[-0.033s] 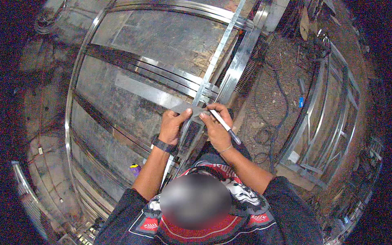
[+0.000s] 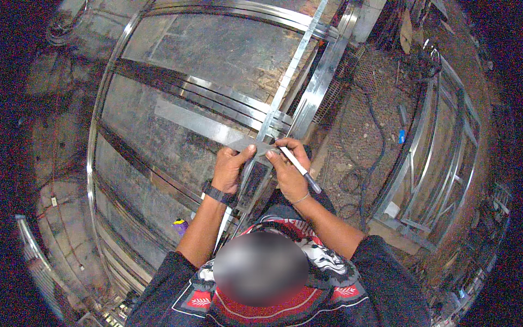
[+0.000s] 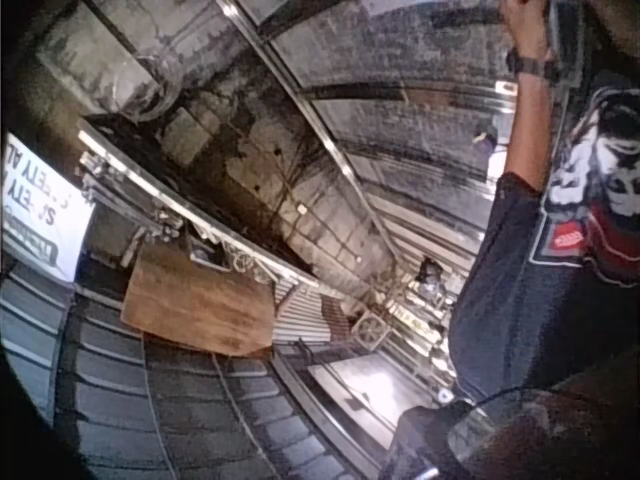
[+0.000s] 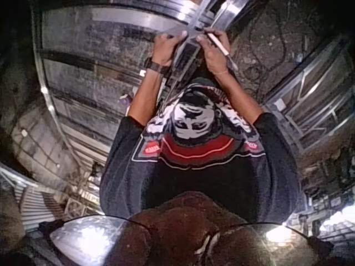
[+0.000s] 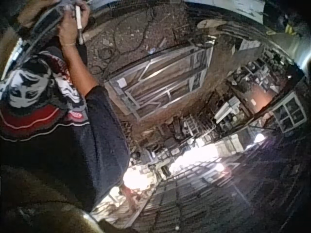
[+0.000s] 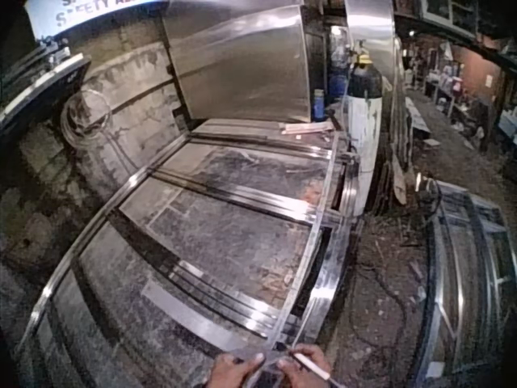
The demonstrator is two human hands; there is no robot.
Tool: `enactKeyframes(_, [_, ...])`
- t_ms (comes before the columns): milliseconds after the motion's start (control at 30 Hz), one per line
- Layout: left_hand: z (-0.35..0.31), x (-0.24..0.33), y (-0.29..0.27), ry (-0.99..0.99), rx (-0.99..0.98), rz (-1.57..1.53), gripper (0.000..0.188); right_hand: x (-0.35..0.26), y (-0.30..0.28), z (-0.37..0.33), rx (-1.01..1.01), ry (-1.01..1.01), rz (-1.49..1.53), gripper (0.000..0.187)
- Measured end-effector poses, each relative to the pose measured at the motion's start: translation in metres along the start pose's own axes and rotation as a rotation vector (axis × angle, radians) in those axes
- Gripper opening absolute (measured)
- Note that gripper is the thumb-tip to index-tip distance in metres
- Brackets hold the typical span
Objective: The person measures a metal frame with a tape measure and marks it with a marker. They then use a square tool to draw straight lines on the frame.
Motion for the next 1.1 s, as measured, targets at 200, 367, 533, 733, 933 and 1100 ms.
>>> enactKeyframes(200, [0.003,-0.003,-0.002,0.031,0.010,0.042,0.022,0.000,-0.002,0.001,-0.008,0.012,-0.035,0.034])
enactKeyframes(367, [0.004,0.000,-0.002,0.013,-0.018,-0.003,0.023,0.000,-0.001,0.004,-0.018,-0.020,-0.001,0.034])
enactKeyframes(533, [0.005,0.000,0.001,0.006,-0.010,-0.001,0.026,-0.001,-0.003,0.004,-0.023,-0.028,-0.047,0.034])
enactKeyframes(733, [0.006,-0.003,-0.001,0.037,-0.003,0.013,0.026,0.000,-0.003,0.004,-0.028,0.000,-0.001,0.036])
enactKeyframes(933, [0.008,-0.007,-0.007,0.029,-0.001,0.046,0.027,-0.005,-0.002,0.003,-0.037,-0.011,-0.034,0.034])
enactKeyframes(1100, [0.006,-0.005,-0.004,0.020,-0.008,0.038,0.028,-0.017,-0.010,0.006,-0.023,-0.071,-0.217,0.031])
Point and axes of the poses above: each hand's wrist, its own z-axis towards the middle knuckle, its own y-axis out of the palm, x = y × z, the point moved 1 cm from there along z, towards the middle knuckle, and after that the axes turned 4 degrees about -y, right-handed, at the moved point
